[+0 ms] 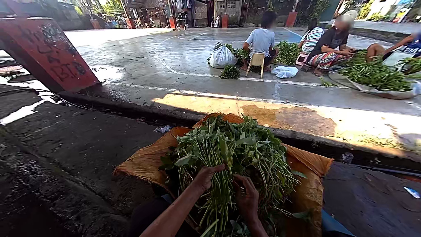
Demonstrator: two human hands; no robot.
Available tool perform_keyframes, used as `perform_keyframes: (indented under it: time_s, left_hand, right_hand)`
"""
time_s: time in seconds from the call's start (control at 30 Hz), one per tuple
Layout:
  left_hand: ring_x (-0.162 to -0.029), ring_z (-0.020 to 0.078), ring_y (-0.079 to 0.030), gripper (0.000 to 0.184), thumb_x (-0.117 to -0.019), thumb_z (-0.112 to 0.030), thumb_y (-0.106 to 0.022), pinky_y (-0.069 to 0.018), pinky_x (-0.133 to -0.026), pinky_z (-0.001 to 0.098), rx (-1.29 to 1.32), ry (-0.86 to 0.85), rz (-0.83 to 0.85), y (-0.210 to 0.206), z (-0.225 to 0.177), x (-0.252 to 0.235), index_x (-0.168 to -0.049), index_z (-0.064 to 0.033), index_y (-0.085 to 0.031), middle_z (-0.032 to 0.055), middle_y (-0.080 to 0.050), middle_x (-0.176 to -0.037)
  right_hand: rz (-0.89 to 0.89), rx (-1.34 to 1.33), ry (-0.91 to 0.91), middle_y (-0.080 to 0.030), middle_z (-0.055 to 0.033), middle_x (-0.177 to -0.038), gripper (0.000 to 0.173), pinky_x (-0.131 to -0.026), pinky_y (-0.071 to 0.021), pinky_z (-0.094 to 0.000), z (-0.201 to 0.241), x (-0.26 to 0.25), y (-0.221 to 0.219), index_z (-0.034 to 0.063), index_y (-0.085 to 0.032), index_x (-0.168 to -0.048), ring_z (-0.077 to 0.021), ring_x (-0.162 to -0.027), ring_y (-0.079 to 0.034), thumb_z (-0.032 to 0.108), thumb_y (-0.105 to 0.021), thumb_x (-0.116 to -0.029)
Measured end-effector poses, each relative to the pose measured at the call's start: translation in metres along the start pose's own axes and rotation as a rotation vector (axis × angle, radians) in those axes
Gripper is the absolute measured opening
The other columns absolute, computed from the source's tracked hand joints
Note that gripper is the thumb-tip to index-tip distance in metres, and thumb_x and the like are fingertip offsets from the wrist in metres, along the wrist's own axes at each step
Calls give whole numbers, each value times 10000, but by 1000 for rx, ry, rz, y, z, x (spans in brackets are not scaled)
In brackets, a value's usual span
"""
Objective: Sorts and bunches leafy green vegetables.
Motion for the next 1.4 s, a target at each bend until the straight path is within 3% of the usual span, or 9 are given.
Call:
perform_keyframes:
  time_s: [0.37, 0.53, 0.77, 0.9, 1.0, 1.07, 1.17, 1.3, 1.4]
  left_hand:
    - [-957, 107, -677, 645, -771, 125, -773, -579, -864, 262, -184, -103, 45, -8, 2, 8, -1315, 60, -433, 110, -659, -1077]
    - [-976, 141, -710, 600, -760, 68, -828, -600, -889, 301, -148, -120, 50, -16, 3, 8, -1267, 52, -506, 113, -710, -1065]
    - [-919, 166, -717, 436, -809, 119, -727, -604, -842, 314, -70, -141, -13, -8, -1, 6, -1205, 53, -556, 115, -728, -1001]
    - [-857, 182, -723, 365, -841, 112, -692, -610, -806, 317, -71, -192, -68, 5, -8, 1, -1183, 60, -577, 124, -734, -947]
    - [-848, 169, -726, 381, -847, 80, -718, -614, -787, 308, -40, -218, -152, 17, -17, -5, -1200, 57, -577, 119, -739, -943]
    - [-863, 161, -725, 370, -854, 69, -716, -608, -797, 299, -44, -234, -153, 21, -19, -7, -1197, 55, -578, 113, -739, -956]
    - [-853, 165, -723, 315, -868, 84, -684, -607, -790, 292, -51, -225, -118, 18, -14, -4, -1168, 54, -593, 111, -739, -947]
    - [-844, 165, -727, 411, -846, 102, -699, -615, -785, 300, -43, -189, -95, 13, -8, 1, -1223, 44, -547, 109, -737, -953]
    - [-829, 160, -728, 350, -858, 97, -677, -613, -786, 291, -37, -188, -64, 12, -8, 2, -1184, 33, -567, 97, -743, -929]
  right_hand:
    - [125, -440, -605, -611, -157, -1269, 723, -815, -568, -281, 15, -25, -20, -32, -404, -1477, -133, -968, -664, 235, -714, -880]
    - [-278, -734, -761, -667, -95, -981, 196, -805, -554, -246, 23, -43, -20, -50, -582, -1115, -111, -879, -652, -92, -616, -926]
    - [-315, -990, -684, -726, -49, -985, 181, -862, -575, -290, 7, -12, -21, 8, -578, -1110, -113, -929, -694, -90, -502, -978]
    - [142, -683, -510, -725, -37, -895, 168, -780, -611, -312, -4, 18, 1, -23, -603, -1064, -116, -800, -711, -81, -584, -908]
    - [617, -47, -561, -732, -201, -960, 248, -870, -587, -488, -19, 41, 31, -81, -660, -1158, -293, -886, -728, 50, -646, -948]
    - [891, 337, -676, -659, -272, -1260, 392, -967, -501, -621, -28, 48, 47, 12, -618, -1338, -436, -1084, -678, 160, -655, -977]
    - [877, 614, -725, -204, -185, -1688, 669, -916, -520, -631, -26, 43, 58, 226, -426, -1574, -459, -1115, -656, 191, -669, -952]
    - [452, 291, -407, -606, -185, -1405, 390, -918, -555, -564, -1, 23, 40, 59, -654, -1346, -372, -1093, -691, 100, -649, -958]
    - [450, 75, -246, -701, -143, -1278, 420, -1066, -454, -597, 12, 14, 18, 14, -596, -1400, -316, -1186, -669, 71, -601, -984]
Point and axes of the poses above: each hand's wrist, its own x-axis away from the middle knuckle, its own y-axis out of the back of the hand, z = x × y, the point moved 4 cm from there along -x, towards the middle knuckle
